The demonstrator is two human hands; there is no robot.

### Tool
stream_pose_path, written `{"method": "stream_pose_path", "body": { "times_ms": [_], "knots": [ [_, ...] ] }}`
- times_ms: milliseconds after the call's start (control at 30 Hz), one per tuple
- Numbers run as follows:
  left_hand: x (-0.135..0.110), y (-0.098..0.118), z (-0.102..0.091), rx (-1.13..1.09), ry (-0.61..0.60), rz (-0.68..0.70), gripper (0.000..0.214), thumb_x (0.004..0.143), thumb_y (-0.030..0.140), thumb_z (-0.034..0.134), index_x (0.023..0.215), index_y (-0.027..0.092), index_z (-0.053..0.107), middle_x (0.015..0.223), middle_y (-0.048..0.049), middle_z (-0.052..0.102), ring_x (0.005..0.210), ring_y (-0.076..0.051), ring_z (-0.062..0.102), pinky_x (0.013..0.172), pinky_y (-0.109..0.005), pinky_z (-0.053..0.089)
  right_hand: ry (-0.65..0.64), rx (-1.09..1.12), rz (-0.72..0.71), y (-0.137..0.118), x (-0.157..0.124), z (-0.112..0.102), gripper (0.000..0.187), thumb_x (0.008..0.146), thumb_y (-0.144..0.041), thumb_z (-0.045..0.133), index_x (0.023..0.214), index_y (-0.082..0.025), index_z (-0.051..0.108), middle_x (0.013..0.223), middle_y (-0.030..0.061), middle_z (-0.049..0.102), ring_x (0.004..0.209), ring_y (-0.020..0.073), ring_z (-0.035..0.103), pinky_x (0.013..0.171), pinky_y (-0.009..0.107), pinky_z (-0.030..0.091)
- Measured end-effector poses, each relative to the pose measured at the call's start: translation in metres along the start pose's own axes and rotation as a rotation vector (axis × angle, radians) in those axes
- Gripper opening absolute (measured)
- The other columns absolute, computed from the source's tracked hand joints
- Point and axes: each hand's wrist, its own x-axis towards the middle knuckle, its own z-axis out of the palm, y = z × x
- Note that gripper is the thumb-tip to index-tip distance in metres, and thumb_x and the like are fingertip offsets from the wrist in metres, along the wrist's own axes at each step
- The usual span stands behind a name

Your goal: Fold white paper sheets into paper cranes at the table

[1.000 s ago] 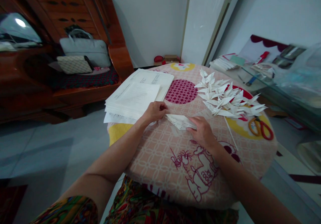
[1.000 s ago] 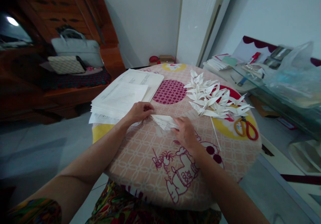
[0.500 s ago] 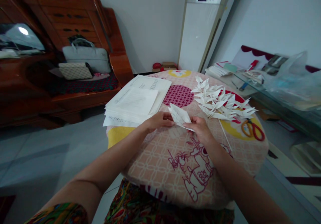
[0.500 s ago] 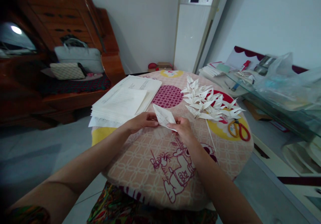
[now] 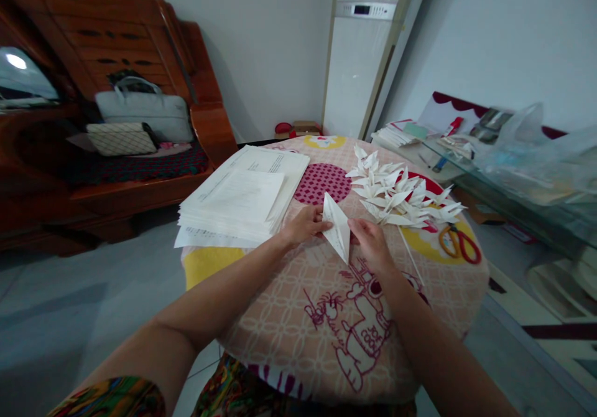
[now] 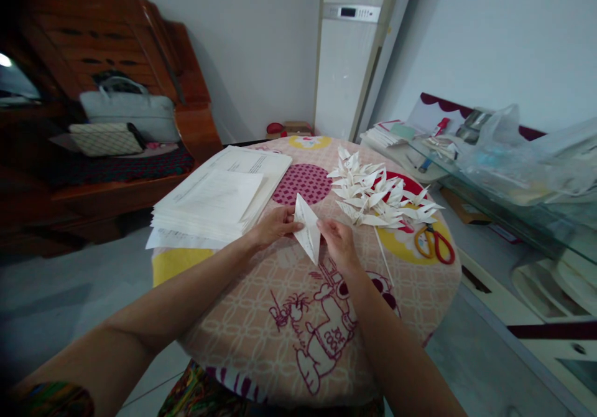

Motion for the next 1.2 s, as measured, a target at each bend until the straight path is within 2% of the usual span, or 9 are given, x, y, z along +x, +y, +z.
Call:
{"method": "stream_pose_path", "body": {
  "times_ms": [133,233,333,433,533,733,933,1067,1200],
  "knots": [
    [-0.006,-0.002,0.000,0.000,-0.117,0.020,0.050,0.066,0.042,0.083,0.102,0.012,0.065,0.077,-0.0033,0.069,0.061,-0.013,0.062,0.055,-0.020,0.044,-0.060,0.145,0.099,-0.003,-0.004,-0.005,0.034,0.069,-0.052,0.077,0.073,-0.018,0.072,0.065,0.0017,0.071,0.056,0.0184,0.064,0.053,0.029,0.054],
    [-0.009,-0.002,-0.001,0.020,-0.162,0.035,0.052,0.067,0.044,0.083,0.103,0.011,0.064,0.077,-0.0038,0.068,0.061,-0.013,0.061,0.054,-0.021,0.042,-0.108,0.156,0.126,-0.004,-0.008,-0.005,0.033,0.069,-0.051,0.078,0.070,-0.018,0.072,0.061,0.0016,0.070,0.051,0.0185,0.063,0.049,0.029,0.053],
    [-0.010,-0.003,-0.002,0.026,-0.177,0.050,0.050,0.070,0.043,0.082,0.103,0.011,0.063,0.076,-0.0032,0.066,0.058,-0.011,0.057,0.053,-0.021,0.039,-0.103,0.133,0.152,-0.003,-0.010,-0.004,0.035,0.068,-0.052,0.078,0.066,-0.018,0.070,0.056,0.0013,0.068,0.045,0.0179,0.060,0.044,0.029,0.051],
    [-0.010,-0.006,-0.001,0.062,-0.119,0.070,0.047,0.071,0.042,0.080,0.102,0.010,0.062,0.069,-0.0002,0.062,0.055,-0.010,0.054,0.052,-0.020,0.038,-0.040,0.069,0.122,-0.001,-0.011,-0.003,0.036,0.069,-0.053,0.077,0.060,-0.019,0.066,0.050,-0.0003,0.064,0.040,0.0162,0.057,0.039,0.027,0.047],
    [-0.010,-0.008,0.001,0.138,0.033,0.137,0.046,0.071,0.034,0.080,0.106,0.012,0.060,0.065,0.0036,0.060,0.056,-0.010,0.056,0.055,-0.021,0.042,0.018,0.005,0.058,0.000,-0.012,-0.001,0.036,0.073,-0.052,0.074,0.059,-0.020,0.065,0.048,-0.0015,0.062,0.039,0.0152,0.055,0.037,0.026,0.046],
    [-0.015,-0.004,0.010,0.175,0.196,0.215,0.046,0.072,0.026,0.078,0.111,0.018,0.054,0.079,0.0011,0.068,0.068,-0.012,0.065,0.063,-0.021,0.048,0.072,0.046,0.082,-0.003,-0.014,0.001,0.033,0.074,-0.049,0.074,0.061,-0.020,0.066,0.050,-0.0016,0.063,0.039,0.0150,0.055,0.037,0.026,0.046],
    [-0.014,-0.006,0.011,0.088,0.229,0.239,0.036,0.069,0.024,0.079,0.097,0.017,0.058,0.082,-0.0001,0.067,0.073,-0.011,0.065,0.067,-0.021,0.049,0.098,0.015,0.033,-0.001,-0.015,0.001,0.033,0.076,-0.048,0.072,0.060,-0.020,0.065,0.050,-0.0023,0.062,0.040,0.0142,0.054,0.038,0.026,0.045],
    [-0.013,-0.007,0.009,0.006,0.217,0.247,0.037,0.066,0.025,0.082,0.093,0.016,0.058,0.085,-0.0013,0.068,0.076,-0.011,0.065,0.069,-0.020,0.049,0.094,0.010,0.001,0.001,-0.014,-0.001,0.032,0.078,-0.047,0.072,0.062,-0.020,0.067,0.050,-0.0024,0.062,0.041,0.0145,0.055,0.039,0.026,0.046],
    [-0.013,-0.004,0.009,-0.059,0.204,0.202,0.039,0.065,0.031,0.084,0.090,0.015,0.059,0.079,-0.0004,0.067,0.068,-0.010,0.063,0.064,-0.021,0.049,0.085,0.005,-0.003,0.001,-0.013,-0.001,0.032,0.078,-0.048,0.072,0.062,-0.020,0.068,0.051,-0.0024,0.062,0.042,0.0148,0.055,0.040,0.026,0.047]
  ]
}}
